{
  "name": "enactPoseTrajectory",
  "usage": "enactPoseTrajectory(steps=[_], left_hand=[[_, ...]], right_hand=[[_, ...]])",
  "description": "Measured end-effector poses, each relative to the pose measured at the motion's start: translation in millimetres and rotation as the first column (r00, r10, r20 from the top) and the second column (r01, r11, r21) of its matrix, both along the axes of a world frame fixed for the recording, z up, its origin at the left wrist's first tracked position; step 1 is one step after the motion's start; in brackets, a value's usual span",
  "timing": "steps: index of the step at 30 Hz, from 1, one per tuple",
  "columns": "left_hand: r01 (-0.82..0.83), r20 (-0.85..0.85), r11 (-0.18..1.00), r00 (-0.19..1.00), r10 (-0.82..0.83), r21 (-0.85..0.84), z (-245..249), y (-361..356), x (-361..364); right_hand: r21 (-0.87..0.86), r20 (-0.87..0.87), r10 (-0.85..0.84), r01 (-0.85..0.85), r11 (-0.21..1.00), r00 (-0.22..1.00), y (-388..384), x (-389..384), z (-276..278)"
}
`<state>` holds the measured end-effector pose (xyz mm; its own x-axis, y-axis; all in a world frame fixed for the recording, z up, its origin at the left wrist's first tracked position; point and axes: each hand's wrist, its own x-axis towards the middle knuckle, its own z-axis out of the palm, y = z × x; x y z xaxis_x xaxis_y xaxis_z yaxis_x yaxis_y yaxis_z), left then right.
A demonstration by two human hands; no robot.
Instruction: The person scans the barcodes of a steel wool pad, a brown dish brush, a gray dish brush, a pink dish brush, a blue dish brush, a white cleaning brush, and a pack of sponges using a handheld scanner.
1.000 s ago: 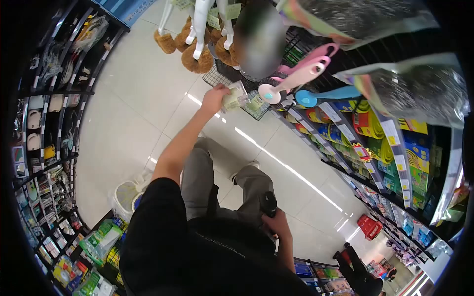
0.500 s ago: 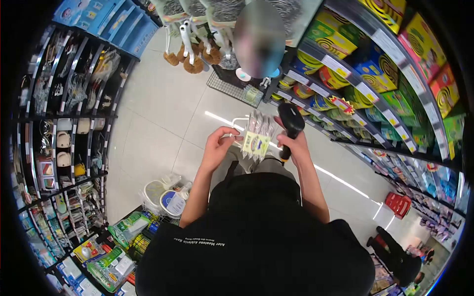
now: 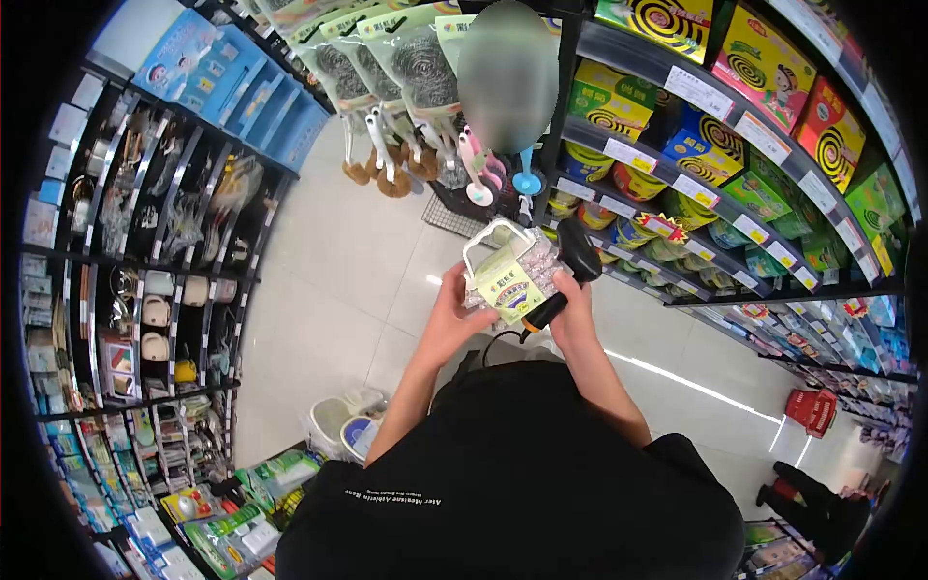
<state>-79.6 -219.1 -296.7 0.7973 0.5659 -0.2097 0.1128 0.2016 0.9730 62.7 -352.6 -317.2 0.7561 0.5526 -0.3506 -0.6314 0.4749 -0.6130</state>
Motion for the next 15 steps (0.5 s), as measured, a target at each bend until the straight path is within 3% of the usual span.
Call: enactPoseTrajectory(steps=[1,4,8,11,12,15], left_hand=[[-0.025,0.015,0.993,1.000,0.027,-0.114,8.0,-6.1,4.8],[-0.102,0.070,0.962,0.990,0.123,-0.252,14.0,3.1,11.1],[-0.017,0.107,0.982,0.994,0.037,-0.187,35.9,28.4,10.6],[0.115,0.192,0.988,0.977,-0.094,-0.103,43.2,50.7,10.2],[0.126,0.191,0.986,0.976,-0.104,-0.108,45.6,58.2,10.3],[0.197,0.264,0.976,0.940,-0.216,0.096,33.2,83.2,6.1]], right_hand=[[0.015,0.016,-0.002,0.002,1.000,1.000,1.0,-0.8,0.5],[0.003,0.048,0.024,-0.024,1.000,0.999,1.9,-2.5,5.1],[-0.004,0.243,0.041,-0.041,0.999,0.969,5.9,-3.6,18.9],[-0.007,0.233,-0.038,0.041,0.999,0.972,24.0,-13.8,40.4],[-0.073,0.218,0.017,-0.001,0.997,0.976,26.2,-13.5,29.4],[-0.004,0.237,-0.108,0.112,0.994,0.966,45.6,-24.9,24.7]])
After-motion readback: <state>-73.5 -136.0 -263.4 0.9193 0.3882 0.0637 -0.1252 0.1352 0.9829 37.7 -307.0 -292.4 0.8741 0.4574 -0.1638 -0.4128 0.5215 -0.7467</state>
